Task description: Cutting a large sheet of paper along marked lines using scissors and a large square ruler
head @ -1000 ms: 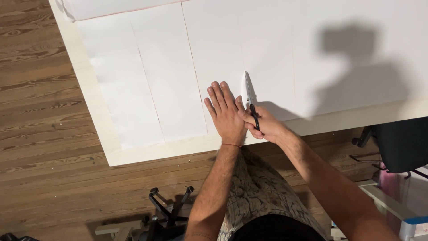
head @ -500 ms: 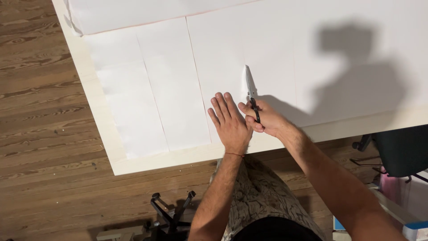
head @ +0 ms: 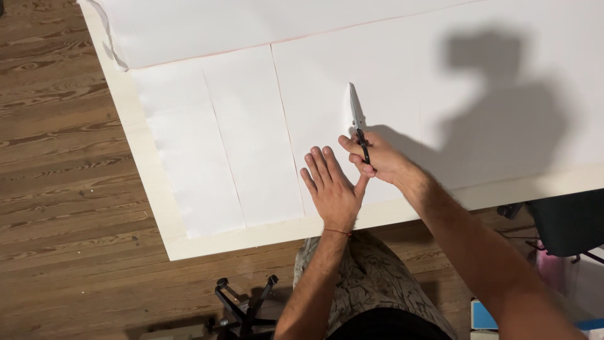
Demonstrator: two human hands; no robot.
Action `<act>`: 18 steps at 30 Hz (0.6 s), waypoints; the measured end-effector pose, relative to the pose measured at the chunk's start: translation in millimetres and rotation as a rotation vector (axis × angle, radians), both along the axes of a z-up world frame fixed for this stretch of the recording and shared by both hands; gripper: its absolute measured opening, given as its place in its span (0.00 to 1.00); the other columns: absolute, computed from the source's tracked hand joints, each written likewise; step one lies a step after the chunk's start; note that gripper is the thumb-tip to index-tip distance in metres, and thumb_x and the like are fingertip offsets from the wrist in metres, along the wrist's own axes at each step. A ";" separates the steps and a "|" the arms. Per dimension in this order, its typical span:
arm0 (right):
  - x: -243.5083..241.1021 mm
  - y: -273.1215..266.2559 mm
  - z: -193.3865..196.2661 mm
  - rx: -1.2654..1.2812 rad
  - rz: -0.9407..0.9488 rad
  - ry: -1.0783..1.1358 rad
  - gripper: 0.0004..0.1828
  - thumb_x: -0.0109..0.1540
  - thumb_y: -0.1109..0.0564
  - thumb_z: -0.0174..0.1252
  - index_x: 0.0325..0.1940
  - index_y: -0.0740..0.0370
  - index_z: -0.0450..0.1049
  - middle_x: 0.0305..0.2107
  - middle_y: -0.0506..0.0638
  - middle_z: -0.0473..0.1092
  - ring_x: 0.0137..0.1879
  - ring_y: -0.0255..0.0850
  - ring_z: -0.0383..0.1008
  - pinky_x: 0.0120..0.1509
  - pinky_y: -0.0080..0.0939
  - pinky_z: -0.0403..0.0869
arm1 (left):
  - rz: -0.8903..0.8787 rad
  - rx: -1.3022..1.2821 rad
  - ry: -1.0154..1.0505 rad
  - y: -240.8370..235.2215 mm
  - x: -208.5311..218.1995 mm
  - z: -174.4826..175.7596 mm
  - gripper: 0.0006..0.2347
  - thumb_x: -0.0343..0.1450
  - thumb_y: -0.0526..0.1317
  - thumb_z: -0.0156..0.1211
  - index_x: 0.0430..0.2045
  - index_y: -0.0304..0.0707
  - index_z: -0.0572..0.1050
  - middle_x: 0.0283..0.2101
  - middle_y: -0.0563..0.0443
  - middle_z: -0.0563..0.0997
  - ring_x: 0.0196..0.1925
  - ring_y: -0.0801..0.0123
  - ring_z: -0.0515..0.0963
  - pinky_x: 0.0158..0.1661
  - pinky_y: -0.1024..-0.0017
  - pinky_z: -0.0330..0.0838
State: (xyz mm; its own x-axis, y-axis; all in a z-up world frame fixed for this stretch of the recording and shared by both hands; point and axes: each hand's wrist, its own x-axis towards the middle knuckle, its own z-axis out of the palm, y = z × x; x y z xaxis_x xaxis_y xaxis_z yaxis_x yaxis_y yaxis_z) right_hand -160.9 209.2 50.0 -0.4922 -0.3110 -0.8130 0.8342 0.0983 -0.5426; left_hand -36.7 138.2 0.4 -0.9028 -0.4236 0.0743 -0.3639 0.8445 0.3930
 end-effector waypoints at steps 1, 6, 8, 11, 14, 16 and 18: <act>-3.1 -1.1 -2.1 0.001 0.000 0.001 0.23 0.64 0.42 0.67 0.35 0.54 0.62 0.14 0.45 0.61 0.10 0.27 0.55 0.09 0.28 0.55 | 0.000 0.001 0.001 -0.2 -1.0 0.7 0.42 0.69 0.69 0.49 0.71 0.34 0.59 0.76 0.34 0.55 0.79 0.47 0.50 0.75 0.49 0.37; -20.6 -5.4 -7.7 -0.010 -0.007 0.009 0.23 0.64 0.41 0.67 0.36 0.54 0.62 0.15 0.45 0.61 0.10 0.27 0.56 0.09 0.27 0.56 | 0.012 0.003 0.025 -0.8 -2.2 1.3 0.44 0.66 0.71 0.52 0.70 0.34 0.60 0.75 0.35 0.57 0.79 0.48 0.52 0.74 0.50 0.40; -27.3 -7.1 -8.5 -0.004 -0.004 0.011 0.22 0.64 0.42 0.67 0.36 0.53 0.62 0.14 0.45 0.61 0.10 0.28 0.55 0.09 0.27 0.56 | 0.017 -0.004 0.027 -0.5 -2.5 -0.2 0.45 0.66 0.72 0.52 0.70 0.34 0.60 0.75 0.35 0.58 0.79 0.48 0.53 0.74 0.50 0.41; -36.5 -8.0 -13.7 -0.006 -0.005 0.016 0.22 0.64 0.42 0.68 0.36 0.53 0.62 0.14 0.45 0.61 0.10 0.28 0.55 0.09 0.27 0.56 | 0.022 -0.014 0.036 -1.5 -4.3 -0.4 0.45 0.65 0.72 0.53 0.70 0.34 0.61 0.74 0.35 0.59 0.78 0.48 0.54 0.74 0.50 0.42; -45.8 -10.5 -11.1 -0.006 -0.001 0.018 0.22 0.64 0.42 0.68 0.36 0.53 0.61 0.14 0.45 0.61 0.10 0.28 0.55 0.09 0.27 0.56 | 0.021 -0.014 0.039 -1.8 -4.1 1.3 0.45 0.65 0.72 0.53 0.70 0.35 0.61 0.74 0.35 0.59 0.78 0.49 0.54 0.74 0.50 0.42; -53.2 -13.2 -9.0 0.001 0.009 0.022 0.22 0.64 0.42 0.68 0.36 0.53 0.61 0.14 0.45 0.60 0.10 0.28 0.55 0.09 0.27 0.56 | 0.021 -0.013 0.039 -2.3 -5.3 1.5 0.45 0.65 0.72 0.54 0.70 0.35 0.60 0.74 0.36 0.59 0.78 0.49 0.54 0.74 0.50 0.42; -58.2 -14.8 -9.5 0.007 0.009 0.036 0.22 0.64 0.43 0.68 0.36 0.53 0.61 0.14 0.45 0.60 0.10 0.28 0.54 0.09 0.27 0.55 | 0.021 -0.024 0.033 -2.1 -5.1 1.6 0.45 0.65 0.72 0.53 0.70 0.35 0.60 0.74 0.36 0.59 0.78 0.48 0.54 0.74 0.50 0.43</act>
